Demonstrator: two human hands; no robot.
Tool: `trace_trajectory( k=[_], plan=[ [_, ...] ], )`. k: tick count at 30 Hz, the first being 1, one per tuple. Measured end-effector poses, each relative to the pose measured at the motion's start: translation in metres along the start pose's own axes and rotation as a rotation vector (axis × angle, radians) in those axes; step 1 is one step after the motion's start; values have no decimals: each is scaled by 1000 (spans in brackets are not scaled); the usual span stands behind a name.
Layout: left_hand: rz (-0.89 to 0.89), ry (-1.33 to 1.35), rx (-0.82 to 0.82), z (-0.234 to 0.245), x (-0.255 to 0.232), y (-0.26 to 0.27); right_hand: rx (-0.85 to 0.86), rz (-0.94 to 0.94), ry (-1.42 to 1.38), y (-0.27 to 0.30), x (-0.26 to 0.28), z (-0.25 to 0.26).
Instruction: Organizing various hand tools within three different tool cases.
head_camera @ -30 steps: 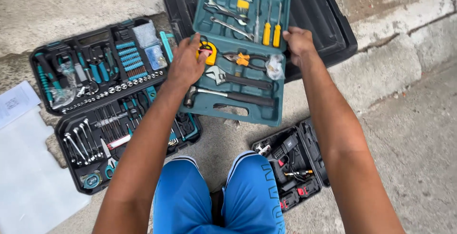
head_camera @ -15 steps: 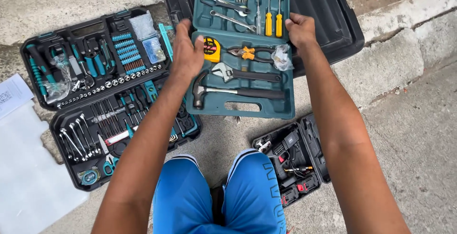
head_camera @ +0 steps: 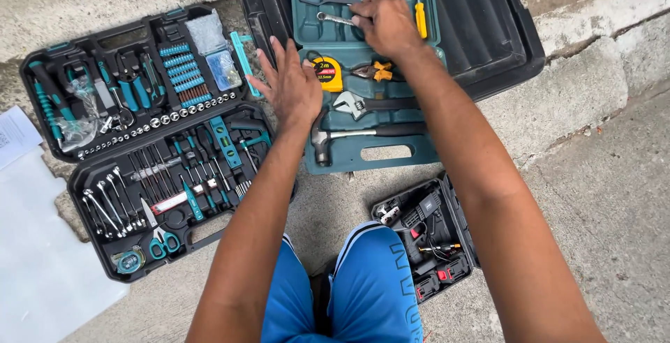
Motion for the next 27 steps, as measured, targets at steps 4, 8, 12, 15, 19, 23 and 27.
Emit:
trace_trajectory(
  k=[4,8,12,15,19,23,27],
  plan=[
    [-23,5,-76,3,-1,4,43,-81,26,-2,-4,-2],
    [-74,116,-197,1,8,-18,-72,-98,26,4,-5,11],
    [18,298,-214,7,23,-75,-386,-261,284,43,-68,29],
    [14,290,-75,3,20,-122,-331,-682,30,68,-137,26],
    [154,582,111,-18,18,-147,-213,-1030,-768,82,-125,20],
    [222,877,155,-11,9,-145,-307,-971,-1015,95,-139,10],
    [106,897,114,-21,29,-155,-362,-918,-1058,92,-129,12]
  ],
)
Point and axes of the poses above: each hand's wrist, its own y-axis away from the middle knuckle, its own z-axis out of the back of the hand, x = y × z, the point moved 5 cm from there along -y, towards the middle knuckle, and after that the axes turned 6 degrees about y, right-handed, at the moved point
